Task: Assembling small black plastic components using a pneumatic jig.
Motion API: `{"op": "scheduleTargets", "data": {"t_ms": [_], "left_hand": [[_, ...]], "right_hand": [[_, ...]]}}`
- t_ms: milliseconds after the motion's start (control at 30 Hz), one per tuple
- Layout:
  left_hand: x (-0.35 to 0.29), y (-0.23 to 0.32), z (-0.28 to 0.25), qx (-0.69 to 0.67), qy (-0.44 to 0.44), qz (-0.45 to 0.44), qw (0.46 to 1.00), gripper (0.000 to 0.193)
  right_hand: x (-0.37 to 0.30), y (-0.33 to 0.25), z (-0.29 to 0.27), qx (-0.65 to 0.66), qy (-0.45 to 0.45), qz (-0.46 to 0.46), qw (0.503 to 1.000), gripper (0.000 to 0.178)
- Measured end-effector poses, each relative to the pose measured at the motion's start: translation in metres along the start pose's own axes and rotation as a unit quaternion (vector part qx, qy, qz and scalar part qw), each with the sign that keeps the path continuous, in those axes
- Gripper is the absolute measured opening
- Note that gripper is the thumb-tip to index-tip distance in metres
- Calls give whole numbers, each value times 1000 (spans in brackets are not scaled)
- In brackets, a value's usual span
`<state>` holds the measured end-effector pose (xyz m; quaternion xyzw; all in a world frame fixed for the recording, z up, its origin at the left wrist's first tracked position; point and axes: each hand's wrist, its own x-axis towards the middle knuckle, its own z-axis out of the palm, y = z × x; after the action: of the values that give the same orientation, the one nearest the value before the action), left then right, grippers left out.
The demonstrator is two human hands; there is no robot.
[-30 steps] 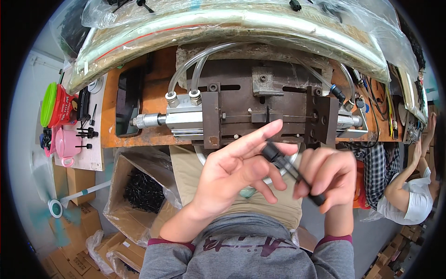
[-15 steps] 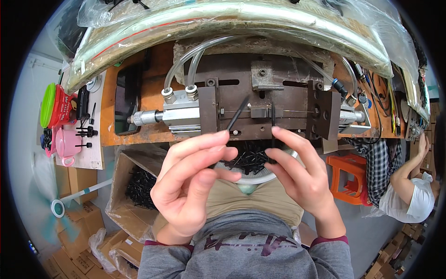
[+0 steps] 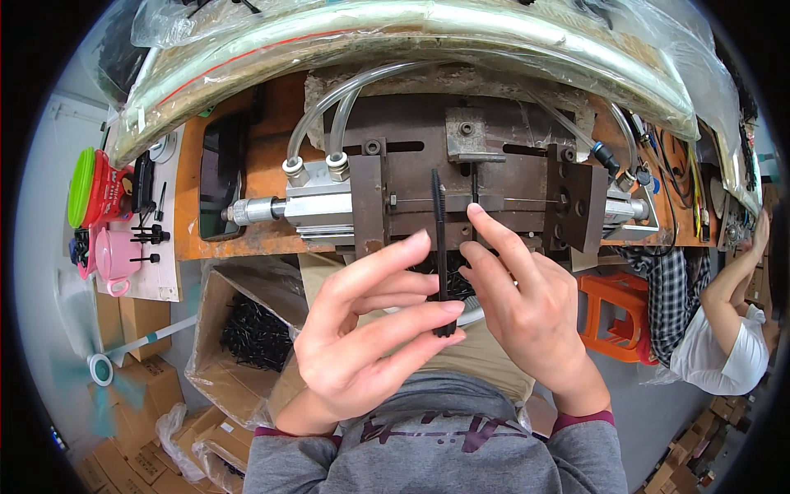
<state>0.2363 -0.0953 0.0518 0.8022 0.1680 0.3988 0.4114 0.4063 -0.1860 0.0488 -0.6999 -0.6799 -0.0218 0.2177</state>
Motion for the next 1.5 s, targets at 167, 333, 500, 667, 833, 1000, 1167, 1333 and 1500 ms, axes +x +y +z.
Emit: {"op": "scheduleTargets", "data": {"t_ms": [167,333,500,667,833,1000,1167,1333,1500], "left_hand": [[-2,1,3,44,-3,15,999,38],[-3,-1,7,71,26,17,997,36],[0,-6,17,101,-1,46,994,38],[3,-10,38,185,-17,74,980,33],[2,-20,49,245,-21,86,965,30],[5,-17,53,296,-41,74,952,26],[10,-20,50,300,-52,68,950,24],[10,-19,50,305,-53,62,949,23],[10,-17,50,314,-62,65,945,22]], "right_hand": [[2,-2,-5,-25,-9,-20,999,25],[26,10,-27,124,36,-13,992,25],[111,48,-56,32,238,-15,971,14],[193,100,-51,-76,141,-26,987,38],[235,123,-35,-142,75,-5,987,49],[249,129,-43,-224,44,68,971,38],[226,124,-49,-150,98,12,984,21],[220,114,-65,-135,87,29,987,28],[233,115,-80,-41,23,90,995,40]]}}
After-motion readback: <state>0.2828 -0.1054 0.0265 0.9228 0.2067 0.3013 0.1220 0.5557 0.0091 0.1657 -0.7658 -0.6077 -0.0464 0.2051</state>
